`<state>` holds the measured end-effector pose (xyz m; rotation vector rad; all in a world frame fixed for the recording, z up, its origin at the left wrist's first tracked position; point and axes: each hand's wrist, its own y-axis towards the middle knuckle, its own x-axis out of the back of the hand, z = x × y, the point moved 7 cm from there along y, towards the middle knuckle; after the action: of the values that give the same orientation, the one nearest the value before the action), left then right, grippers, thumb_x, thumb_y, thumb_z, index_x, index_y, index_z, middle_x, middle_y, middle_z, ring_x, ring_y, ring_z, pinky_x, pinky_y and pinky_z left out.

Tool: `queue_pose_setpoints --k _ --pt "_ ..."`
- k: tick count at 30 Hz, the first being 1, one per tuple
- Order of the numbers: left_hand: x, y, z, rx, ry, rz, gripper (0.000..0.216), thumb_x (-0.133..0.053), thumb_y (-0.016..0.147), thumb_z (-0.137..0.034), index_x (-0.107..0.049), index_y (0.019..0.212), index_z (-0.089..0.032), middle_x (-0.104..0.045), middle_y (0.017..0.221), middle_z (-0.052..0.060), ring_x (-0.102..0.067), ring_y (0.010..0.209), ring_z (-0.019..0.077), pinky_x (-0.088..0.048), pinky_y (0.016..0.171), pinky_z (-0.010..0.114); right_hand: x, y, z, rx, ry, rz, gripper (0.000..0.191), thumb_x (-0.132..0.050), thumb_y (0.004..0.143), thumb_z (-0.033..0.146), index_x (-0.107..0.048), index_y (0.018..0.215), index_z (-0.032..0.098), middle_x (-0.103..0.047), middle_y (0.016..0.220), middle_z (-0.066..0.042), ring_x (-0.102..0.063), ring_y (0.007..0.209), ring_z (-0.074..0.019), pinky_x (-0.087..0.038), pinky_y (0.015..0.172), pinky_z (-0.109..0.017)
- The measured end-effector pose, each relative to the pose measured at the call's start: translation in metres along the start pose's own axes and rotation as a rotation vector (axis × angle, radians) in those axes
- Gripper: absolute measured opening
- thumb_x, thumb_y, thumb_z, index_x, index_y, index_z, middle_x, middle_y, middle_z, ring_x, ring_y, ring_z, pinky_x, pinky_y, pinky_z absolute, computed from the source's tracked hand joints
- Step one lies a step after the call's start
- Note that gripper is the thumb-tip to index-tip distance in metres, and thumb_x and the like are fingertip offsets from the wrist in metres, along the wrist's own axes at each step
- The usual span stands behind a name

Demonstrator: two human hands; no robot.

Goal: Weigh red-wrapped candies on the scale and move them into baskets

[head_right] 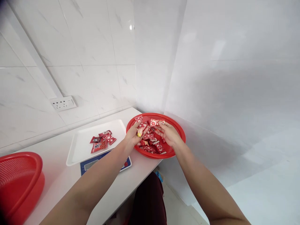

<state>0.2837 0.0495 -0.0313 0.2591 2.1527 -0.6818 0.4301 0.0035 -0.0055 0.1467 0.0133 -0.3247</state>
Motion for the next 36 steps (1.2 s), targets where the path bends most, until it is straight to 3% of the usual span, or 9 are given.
queue_pose_setpoints --k 5,8,11,13,18,22,27,32,36 --pt "-0.007 -0.035 0.002 0.077 0.004 0.083 0.01 -0.058 0.084 -0.018 -0.06 0.092 -0.013 -0.067 0.081 0.007 -0.069 0.072 0.0186 -0.057 0.058 0.024 0.0 -0.009 0.002 -0.054 0.155 -0.022 0.027 -0.07 0.067 0.047 -0.056 0.075 0.025 -0.068 0.086 0.0 -0.066 0.087 -0.0178 -0.055 0.077 -0.033" --pt "0.008 -0.077 0.007 0.164 0.015 0.134 0.018 -0.055 0.085 -0.02 -0.062 0.096 -0.006 -0.069 0.082 0.014 -0.07 0.071 0.0237 -0.056 0.05 0.026 -0.003 -0.03 0.006 -0.058 0.217 -0.015 0.025 -0.07 0.067 0.045 -0.059 0.078 0.026 -0.066 0.083 0.001 -0.066 0.077 -0.0146 -0.055 0.067 -0.027" --pt "0.041 -0.126 0.016 0.296 0.039 0.231 0.025 -0.052 0.086 -0.023 -0.062 0.101 -0.004 -0.071 0.086 0.018 -0.07 0.076 0.0263 -0.056 0.047 0.026 -0.007 -0.056 0.007 -0.031 0.267 -0.008 0.027 -0.069 0.071 0.038 -0.063 0.096 0.031 -0.064 0.077 0.003 -0.062 0.062 -0.0102 -0.054 0.057 -0.022" --pt "0.072 -0.155 0.016 0.296 0.05 0.258 0.025 -0.056 0.083 -0.024 -0.063 0.1 -0.006 -0.071 0.088 0.017 -0.07 0.081 0.0274 -0.057 0.047 0.025 -0.011 -0.072 0.003 -0.022 0.294 -0.026 0.037 -0.071 0.07 0.035 -0.061 0.106 0.037 -0.06 0.069 0.006 -0.059 0.054 -0.0083 -0.053 0.052 -0.02" --pt "0.163 -0.21 -0.005 0.108 0.133 0.091 0.025 -0.064 0.078 -0.026 -0.064 0.097 -0.009 -0.072 0.092 0.015 -0.07 0.085 0.0274 -0.058 0.046 0.023 -0.04 -0.101 -0.016 -0.06 0.224 0.059 0.027 -0.072 0.07 0.036 -0.066 0.096 0.036 -0.062 0.069 0.004 -0.062 0.055 -0.0118 -0.055 0.052 -0.025" --pt "0.204 -0.243 -0.013 0.03 0.08 0.028 0.025 -0.065 0.077 -0.027 -0.065 0.096 -0.011 -0.073 0.087 0.014 -0.071 0.077 0.0252 -0.058 0.046 0.024 -0.077 -0.109 -0.025 -0.107 0.148 0.179 0.037 -0.073 0.068 0.038 -0.065 0.104 0.032 -0.068 0.084 -0.001 -0.065 0.068 -0.0148 -0.058 0.063 -0.03" --pt "0.22 -0.257 -0.009 0.044 0.058 0.009 0.025 -0.068 0.074 -0.027 -0.067 0.094 -0.01 -0.073 0.084 0.013 -0.071 0.073 0.0239 -0.057 0.043 0.023 -0.127 -0.105 -0.027 -0.076 0.0 0.262 0.042 -0.073 0.067 0.037 -0.063 0.107 0.028 -0.068 0.098 -0.003 -0.065 0.08 -0.0177 -0.056 0.074 -0.036" --pt "0.23 -0.249 -0.001 0.132 0.119 -0.084 0.026 -0.063 0.078 -0.027 -0.067 0.095 -0.008 -0.072 0.078 0.014 -0.07 0.069 0.0214 -0.057 0.046 0.022 -0.177 -0.084 -0.011 0.204 -0.378 0.241 0.032 -0.063 0.076 0.031 -0.062 0.107 0.024 -0.064 0.111 -0.007 -0.061 0.095 -0.0227 -0.051 0.083 -0.042" --pt "0.23 -0.243 0.002 0.14 0.156 -0.081 0.026 -0.066 0.075 -0.024 -0.066 0.096 -0.01 -0.073 0.084 0.014 -0.07 0.074 0.0242 -0.058 0.048 0.025 -0.214 -0.064 -0.005 0.319 -0.477 0.29 0.033 -0.06 0.078 0.029 -0.061 0.11 0.022 -0.062 0.115 -0.008 -0.058 0.102 -0.0236 -0.048 0.087 -0.042"
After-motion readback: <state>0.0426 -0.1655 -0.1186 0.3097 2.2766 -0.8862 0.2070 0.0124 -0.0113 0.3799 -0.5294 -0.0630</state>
